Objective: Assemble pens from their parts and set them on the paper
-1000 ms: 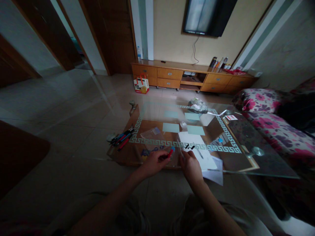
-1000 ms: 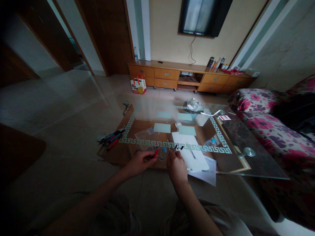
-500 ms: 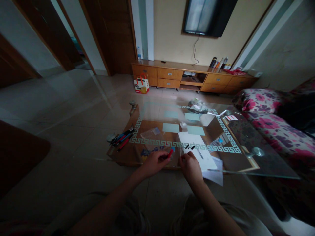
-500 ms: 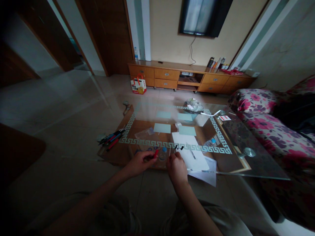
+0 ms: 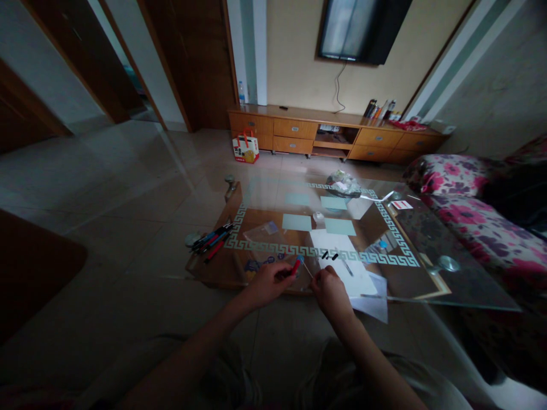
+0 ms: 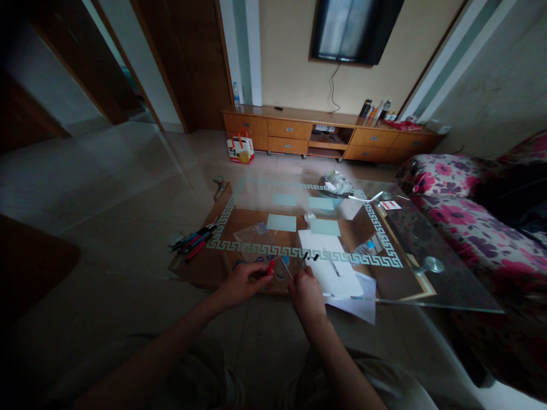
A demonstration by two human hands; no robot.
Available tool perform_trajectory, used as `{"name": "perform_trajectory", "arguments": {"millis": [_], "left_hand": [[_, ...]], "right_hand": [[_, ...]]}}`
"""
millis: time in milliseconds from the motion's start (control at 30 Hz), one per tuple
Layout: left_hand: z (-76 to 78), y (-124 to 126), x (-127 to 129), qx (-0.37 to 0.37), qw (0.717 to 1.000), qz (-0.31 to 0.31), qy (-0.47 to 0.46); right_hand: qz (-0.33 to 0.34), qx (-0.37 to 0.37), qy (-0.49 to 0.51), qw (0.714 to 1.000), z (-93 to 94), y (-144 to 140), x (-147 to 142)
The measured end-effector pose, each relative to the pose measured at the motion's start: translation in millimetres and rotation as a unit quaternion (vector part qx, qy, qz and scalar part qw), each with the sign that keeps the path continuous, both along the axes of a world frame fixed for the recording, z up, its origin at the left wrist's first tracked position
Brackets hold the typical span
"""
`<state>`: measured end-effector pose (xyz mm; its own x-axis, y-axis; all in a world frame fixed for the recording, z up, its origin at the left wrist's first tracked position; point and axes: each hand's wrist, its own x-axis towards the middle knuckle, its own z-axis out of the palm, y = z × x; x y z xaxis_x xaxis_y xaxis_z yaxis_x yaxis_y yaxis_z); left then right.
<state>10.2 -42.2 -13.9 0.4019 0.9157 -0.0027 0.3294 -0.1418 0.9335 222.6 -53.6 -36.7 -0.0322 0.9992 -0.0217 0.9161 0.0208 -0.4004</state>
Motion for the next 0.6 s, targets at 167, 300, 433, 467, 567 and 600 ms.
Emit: {"name": "perform_trajectory", "arguments": {"millis": [167,300,433,467,567,600], "left_hand": [[0.0,0.9,1.6,-0.004,1.000,0.005,-0.002],[-1.9,0.9,1.5,0.000,1.000,0.004,-0.009],[-3.2,1.0,0.6,0.001,1.000,0.003,-0.008],[-3.4,1.2,0.5,0.001,1.000,0.003,-0.008],[-3.7,1.6,0.2,0.002,1.000,0.006,-0.007],[-4.0,1.7,0.0,0.001,1.000,0.005,-0.006]], "right_hand": [[0.011,-0.010,-0.047,0.999,0.1,0.0,-1.4],[0.007,-0.013,-0.059,0.998,0.8,-1.1,-1.8],[-0.001,-0.011,-0.049,0.999,1.8,-2.4,-1.8],[-0.005,-0.005,-0.040,0.999,2.1,-2.5,-2.0],[-0.019,0.026,0.010,0.999,4.3,-2.0,-4.2],[-0.023,0.037,0.038,0.998,5.6,-1.7,-5.3]]}}
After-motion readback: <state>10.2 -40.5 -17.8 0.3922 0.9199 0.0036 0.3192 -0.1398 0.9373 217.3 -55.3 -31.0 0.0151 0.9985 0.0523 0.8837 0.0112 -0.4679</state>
